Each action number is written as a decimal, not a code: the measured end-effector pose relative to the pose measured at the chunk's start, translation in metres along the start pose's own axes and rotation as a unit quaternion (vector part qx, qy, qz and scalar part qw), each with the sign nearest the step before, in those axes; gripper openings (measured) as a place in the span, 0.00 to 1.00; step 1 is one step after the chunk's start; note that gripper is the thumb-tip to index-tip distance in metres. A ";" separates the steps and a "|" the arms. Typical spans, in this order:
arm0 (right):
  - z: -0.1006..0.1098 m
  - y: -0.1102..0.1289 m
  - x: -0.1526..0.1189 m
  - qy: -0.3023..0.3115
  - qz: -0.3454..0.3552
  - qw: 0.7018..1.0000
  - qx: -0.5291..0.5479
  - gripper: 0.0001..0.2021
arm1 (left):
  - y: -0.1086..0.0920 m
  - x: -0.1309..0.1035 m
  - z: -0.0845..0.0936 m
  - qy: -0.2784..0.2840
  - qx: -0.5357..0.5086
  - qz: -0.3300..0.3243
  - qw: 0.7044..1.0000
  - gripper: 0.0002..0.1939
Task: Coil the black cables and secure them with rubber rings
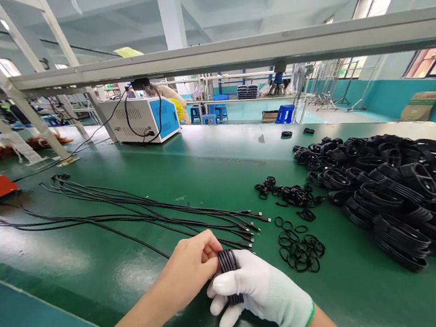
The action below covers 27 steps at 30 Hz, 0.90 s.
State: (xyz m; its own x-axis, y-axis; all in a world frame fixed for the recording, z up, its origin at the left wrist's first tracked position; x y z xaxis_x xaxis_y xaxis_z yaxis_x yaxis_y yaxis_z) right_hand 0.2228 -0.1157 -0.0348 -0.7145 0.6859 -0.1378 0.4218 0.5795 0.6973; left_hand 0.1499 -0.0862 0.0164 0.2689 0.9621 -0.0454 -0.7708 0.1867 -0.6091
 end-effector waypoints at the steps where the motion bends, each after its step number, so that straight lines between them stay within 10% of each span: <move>1: -0.001 -0.001 0.000 0.005 -0.003 1.000 0.006 0.13 | -0.003 -0.002 0.003 -0.006 0.017 -0.005 1.000 0.05; 15: 0.001 0.005 0.001 -0.046 -0.003 0.999 -0.003 0.12 | -0.012 0.012 0.003 0.024 0.019 -0.034 0.999 0.04; 22: 0.042 0.102 -0.057 -0.177 0.213 0.958 0.070 0.18 | -0.020 0.050 0.018 0.023 -0.015 -0.081 0.996 0.07; 27: 0.073 0.134 -0.094 -0.222 0.297 0.923 0.096 0.15 | -0.069 0.061 -0.046 0.077 0.100 -0.206 0.970 0.04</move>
State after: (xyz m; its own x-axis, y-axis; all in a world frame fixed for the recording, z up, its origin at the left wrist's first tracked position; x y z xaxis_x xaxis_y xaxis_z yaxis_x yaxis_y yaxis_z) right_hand 0.3874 -0.0706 0.0200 -0.0424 0.9962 -0.0755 0.7876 0.0799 0.6110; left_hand 0.2462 -0.0494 0.0196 0.6489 0.7597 0.0428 -0.6720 0.5985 -0.4360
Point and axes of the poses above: each hand's wrist, its own x-axis towards the middle knuckle, its own z-axis out of the back of the hand, y = z × x, the point moved 8 cm from there along x, towards the middle knuckle, and after that the axes turned 11 degrees about x, right-handed, at the moved point
